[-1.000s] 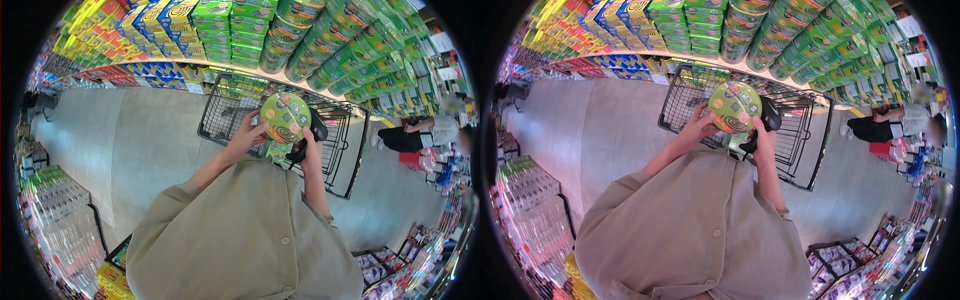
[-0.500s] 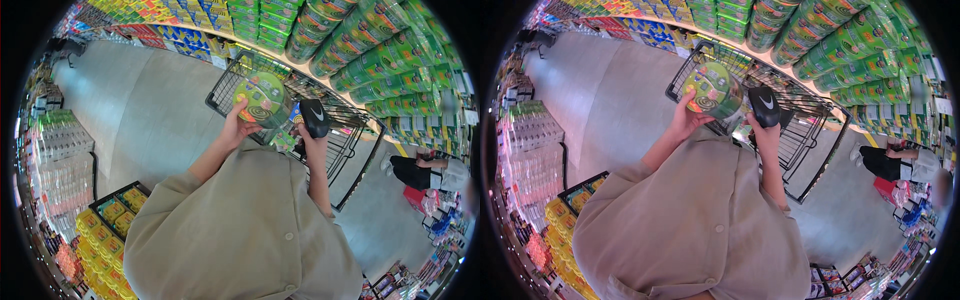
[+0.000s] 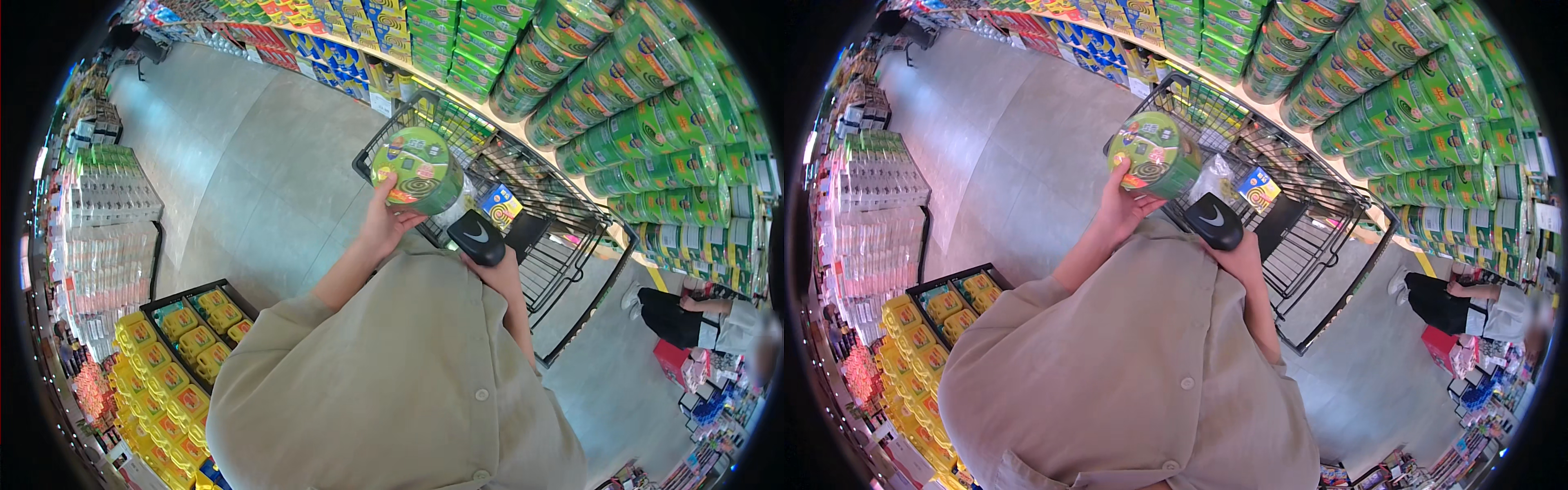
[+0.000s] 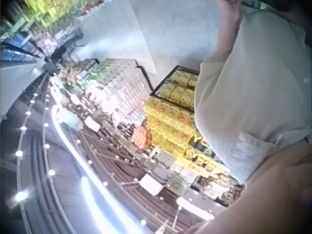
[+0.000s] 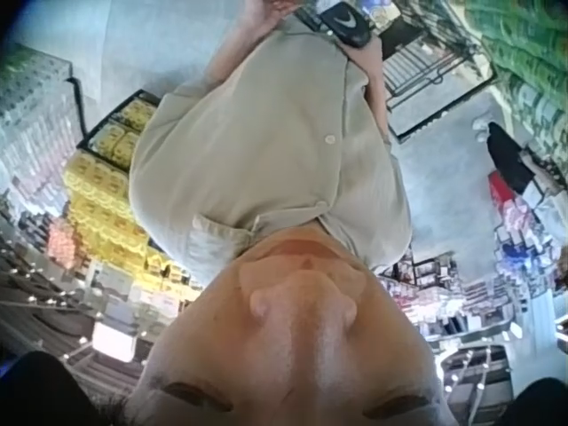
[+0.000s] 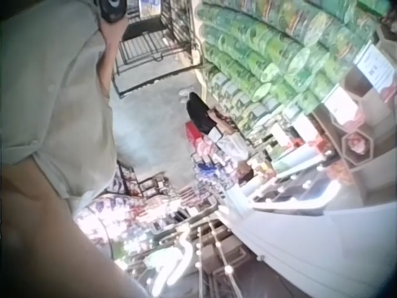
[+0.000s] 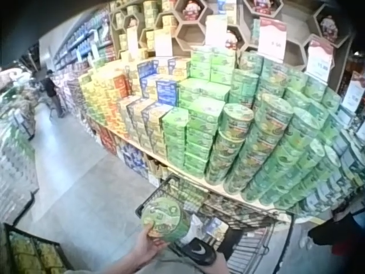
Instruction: Picking up various packaged snack items and placing them into a shopping cart in a supermarket.
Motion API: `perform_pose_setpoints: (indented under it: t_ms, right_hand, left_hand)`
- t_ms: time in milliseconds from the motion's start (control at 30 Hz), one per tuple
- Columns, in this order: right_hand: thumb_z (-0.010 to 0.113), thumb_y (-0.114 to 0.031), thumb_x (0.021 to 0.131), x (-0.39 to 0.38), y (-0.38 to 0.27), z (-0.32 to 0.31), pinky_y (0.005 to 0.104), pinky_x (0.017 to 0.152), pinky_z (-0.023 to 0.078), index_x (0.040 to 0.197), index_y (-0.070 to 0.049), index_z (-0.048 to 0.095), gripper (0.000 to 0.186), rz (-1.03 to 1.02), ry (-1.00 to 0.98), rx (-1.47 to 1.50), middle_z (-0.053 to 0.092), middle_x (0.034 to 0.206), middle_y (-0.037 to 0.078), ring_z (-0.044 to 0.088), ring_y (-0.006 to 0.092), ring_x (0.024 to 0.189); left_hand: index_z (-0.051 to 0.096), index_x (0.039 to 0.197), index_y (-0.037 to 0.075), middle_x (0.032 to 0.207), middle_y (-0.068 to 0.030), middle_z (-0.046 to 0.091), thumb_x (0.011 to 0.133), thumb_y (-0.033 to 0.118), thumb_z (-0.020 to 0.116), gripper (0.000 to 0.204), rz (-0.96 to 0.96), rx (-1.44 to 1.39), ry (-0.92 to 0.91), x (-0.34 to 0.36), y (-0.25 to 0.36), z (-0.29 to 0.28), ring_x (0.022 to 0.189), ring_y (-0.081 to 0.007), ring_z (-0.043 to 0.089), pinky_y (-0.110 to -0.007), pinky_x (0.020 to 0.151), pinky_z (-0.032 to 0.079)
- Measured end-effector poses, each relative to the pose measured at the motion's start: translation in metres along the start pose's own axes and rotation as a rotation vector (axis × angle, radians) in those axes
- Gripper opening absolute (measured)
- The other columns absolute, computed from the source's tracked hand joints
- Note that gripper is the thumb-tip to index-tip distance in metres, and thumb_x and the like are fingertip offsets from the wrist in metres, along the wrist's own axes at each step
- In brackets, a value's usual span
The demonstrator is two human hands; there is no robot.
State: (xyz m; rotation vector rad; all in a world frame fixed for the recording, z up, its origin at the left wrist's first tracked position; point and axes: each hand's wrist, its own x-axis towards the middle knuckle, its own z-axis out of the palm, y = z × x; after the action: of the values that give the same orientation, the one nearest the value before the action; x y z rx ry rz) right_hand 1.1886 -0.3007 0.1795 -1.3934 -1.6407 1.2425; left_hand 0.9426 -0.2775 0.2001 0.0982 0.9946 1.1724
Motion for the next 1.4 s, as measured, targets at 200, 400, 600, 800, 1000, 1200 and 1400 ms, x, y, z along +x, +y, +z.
perform_pose_setpoints:
  t_ms: [200, 400, 600, 800, 1000, 1200, 1400]
  right_hand:
    - [0.081, -0.022, 0.070, 0.003, 0.006, -0.010, 0.0286, 0.059, 0.049, 0.090, 0.003, 0.067, 0.035, 0.337, 0.065, 0.000, 0.066, 0.072, 0.008, 0.062, 0.0116, 0.059]
    - [0.074, -0.012, 0.080, 0.009, -0.005, 0.003, 0.0248, 0.055, 0.045, 0.096, 0.000, 0.064, 0.022, 0.290, 0.403, 0.365, 0.066, 0.075, 0.004, 0.061, 0.0107, 0.060]
    - [0.067, -0.017, 0.087, 0.015, -0.034, 0.006, 0.0235, 0.056, 0.043, 0.118, -0.001, 0.055, 0.037, 0.264, 0.540, 0.588, 0.066, 0.104, 0.012, 0.061, 0.0146, 0.070]
    - [0.065, -0.024, 0.087, 0.023, -0.040, 0.012, 0.0256, 0.057, 0.045, 0.119, -0.003, 0.052, 0.040, 0.263, 0.572, 0.674, 0.060, 0.090, 0.004, 0.058, 0.0148, 0.071]
    - [0.066, -0.027, 0.087, 0.032, -0.047, 0.008, 0.0249, 0.055, 0.046, 0.112, -0.005, 0.054, 0.035, 0.258, 0.573, 0.727, 0.061, 0.090, 0.004, 0.058, 0.0119, 0.069]
    - [0.059, -0.041, 0.089, 0.042, -0.040, -0.001, 0.0243, 0.051, 0.045, 0.108, -0.007, 0.057, 0.039, 0.404, 0.595, 0.823, 0.064, 0.089, 0.004, 0.060, 0.0118, 0.070]
    - [0.058, -0.044, 0.090, 0.042, -0.038, 0.001, 0.0240, 0.048, 0.045, 0.109, -0.006, 0.057, 0.043, 0.428, 0.602, 0.872, 0.065, 0.089, 0.004, 0.060, 0.0108, 0.068]
  left_hand:
    - [0.042, 0.130, 0.009, 0.123, -0.0082, 0.056, 0.089, 0.037, 0.062, 0.053, 0.081, 0.199, -0.017, 0.001, -0.001, 0.011, 0.108, -0.0195, 0.058, -0.037, 0.092, 0.048]
    - [0.038, 0.130, 0.004, 0.124, -0.0090, 0.054, 0.087, 0.027, 0.066, 0.056, 0.033, 0.252, -0.162, 0.012, -0.001, 0.016, 0.112, -0.0182, 0.056, -0.036, 0.096, 0.047]
    - [0.038, 0.129, 0.002, 0.123, -0.0096, 0.053, 0.086, 0.021, 0.066, 0.056, -0.008, 0.345, -0.263, 0.004, 0.015, 0.034, 0.114, -0.0179, 0.055, -0.035, 0.095, 0.048]
    - [0.029, 0.129, -0.001, 0.118, -0.0097, 0.051, 0.080, 0.025, 0.075, 0.072, -0.106, 0.376, -0.282, 0.012, 0.017, 0.034, 0.110, -0.0181, 0.054, -0.033, 0.093, 0.045]
    - [0.028, 0.129, 0.000, 0.115, -0.0097, 0.051, 0.082, 0.027, 0.072, 0.070, -0.109, 0.456, -0.314, 0.011, 0.015, 0.032, 0.103, -0.0171, 0.056, -0.034, 0.091, 0.047]
    - [0.043, 0.127, 0.001, 0.114, -0.0145, 0.060, 0.095, 0.051, 0.039, 0.060, -0.239, 0.323, -0.473, 0.028, 0.019, 0.013, 0.104, -0.0235, 0.059, -0.039, 0.098, 0.043]
    - [0.048, 0.122, 0.001, 0.115, -0.0153, 0.060, 0.096, 0.050, 0.037, 0.057, -0.306, 0.352, -0.454, 0.033, 0.027, 0.016, 0.100, -0.0241, 0.060, -0.038, 0.097, 0.043]
